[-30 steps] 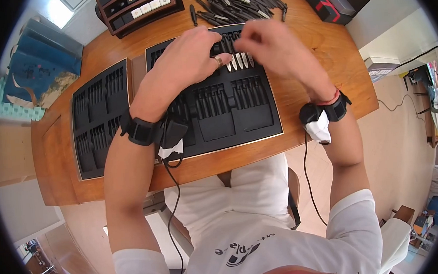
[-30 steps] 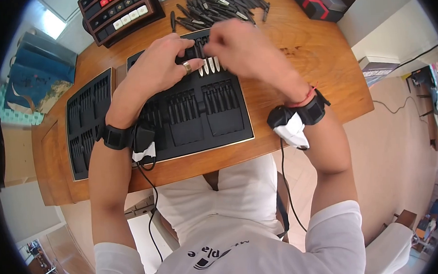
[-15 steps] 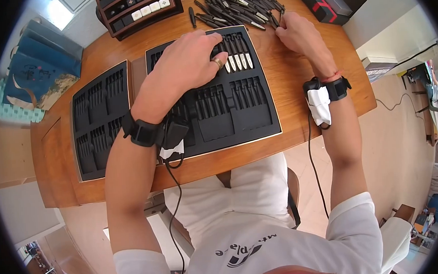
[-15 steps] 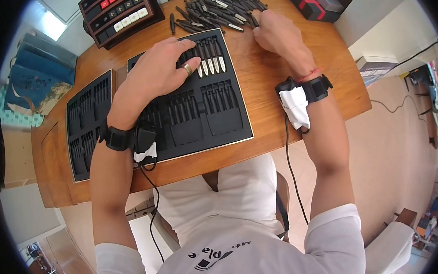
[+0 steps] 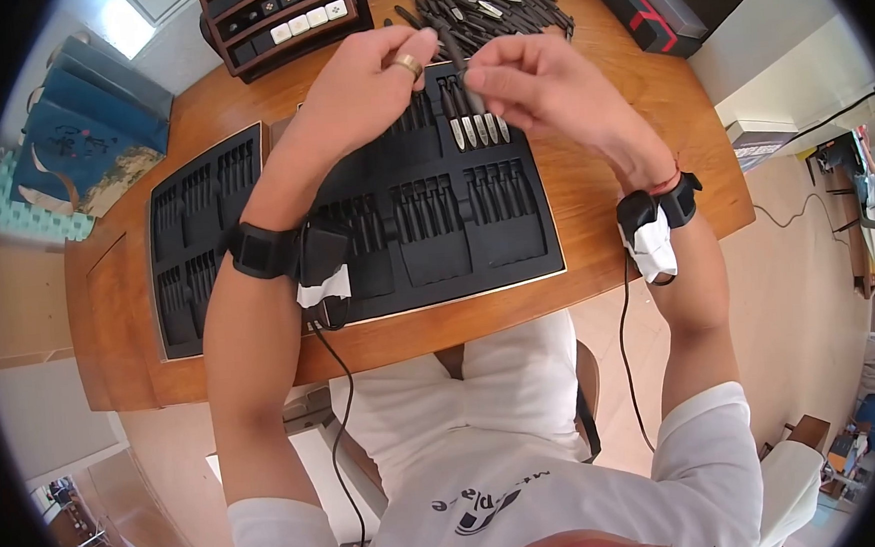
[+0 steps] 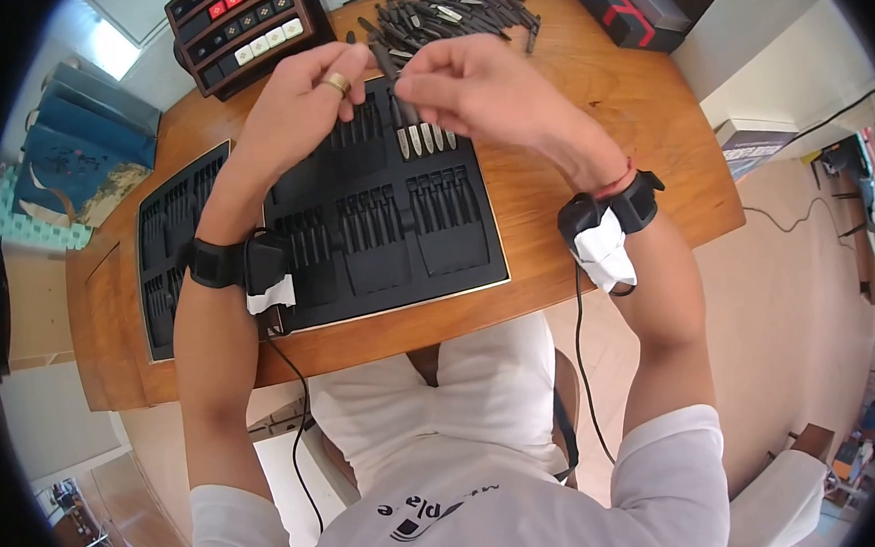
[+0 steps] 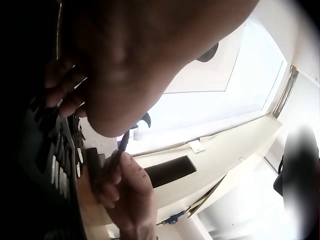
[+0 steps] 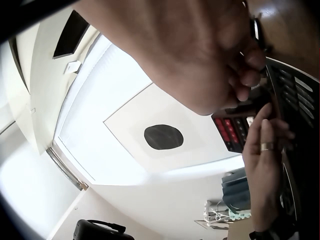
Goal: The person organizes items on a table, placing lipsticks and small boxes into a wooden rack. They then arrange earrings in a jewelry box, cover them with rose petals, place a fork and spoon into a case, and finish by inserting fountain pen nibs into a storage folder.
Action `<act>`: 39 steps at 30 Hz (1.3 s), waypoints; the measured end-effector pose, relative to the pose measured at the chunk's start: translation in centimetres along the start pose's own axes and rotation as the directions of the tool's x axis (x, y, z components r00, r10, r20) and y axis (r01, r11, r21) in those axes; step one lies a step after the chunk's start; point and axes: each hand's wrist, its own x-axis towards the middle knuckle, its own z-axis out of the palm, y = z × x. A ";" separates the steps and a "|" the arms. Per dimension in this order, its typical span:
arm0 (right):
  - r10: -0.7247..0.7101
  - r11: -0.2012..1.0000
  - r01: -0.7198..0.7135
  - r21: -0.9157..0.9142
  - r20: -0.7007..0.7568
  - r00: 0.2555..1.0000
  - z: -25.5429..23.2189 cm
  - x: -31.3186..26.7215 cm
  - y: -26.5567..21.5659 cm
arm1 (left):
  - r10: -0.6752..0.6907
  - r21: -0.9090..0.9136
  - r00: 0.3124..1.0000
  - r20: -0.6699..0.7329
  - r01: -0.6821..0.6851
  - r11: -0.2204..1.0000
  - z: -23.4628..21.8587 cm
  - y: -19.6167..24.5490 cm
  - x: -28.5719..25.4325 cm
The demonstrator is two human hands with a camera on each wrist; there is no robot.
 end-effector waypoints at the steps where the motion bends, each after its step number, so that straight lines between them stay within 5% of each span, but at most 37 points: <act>1: 0.020 1.000 -0.020 0.003 0.042 0.999 0.3 0.1 0.2 | -0.032 -0.129 0.999 0.005 0.032 0.991 0.0 0.7 -0.3; 4: 0.025 0.996 -0.034 0.081 0.108 0.994 0.9 0.1 0.7 | 0.052 -0.220 0.999 -0.014 -0.054 0.974 0.4 1.7 -0.8; 8: 0.024 0.991 -0.038 0.128 0.108 0.994 1.2 0.1 0.3 | 0.002 -0.233 1.000 -0.006 -0.003 0.972 -0.1 2.1 -0.9; 10: 0.045 0.998 -0.044 0.051 -0.008 0.999 1.6 -0.2 -0.2 | -0.073 -0.280 0.997 -0.040 0.058 0.958 -0.3 2.2 -0.9; 14: -0.010 0.996 0.009 -0.087 -0.011 1.000 2.1 -0.4 -0.3 | -0.091 -0.315 0.995 -0.047 0.071 0.947 -0.4 1.8 -0.8; 26: -0.017 0.987 0.012 -0.160 -0.032 0.999 2.8 -0.4 0.5 | -0.206 -0.087 0.978 -0.033 0.202 0.975 -1.2 1.6 -0.8; 28: -0.175 0.892 0.140 -0.430 -0.044 0.984 2.8 -0.2 1.3 | -0.226 0.023 0.974 -0.006 0.226 0.974 -1.1 0.7 -0.7; 32: -0.248 0.844 0.233 -0.483 0.033 0.968 2.8 -0.2 1.9 | -0.282 0.072 0.959 0.013 0.280 0.957 0.2 0.6 -0.7; 39: -0.455 0.592 0.443 -0.673 0.175 0.873 2.7 -0.1 2.4 | -0.187 0.157 0.979 -0.079 0.198 0.968 1.2 0.1 -0.7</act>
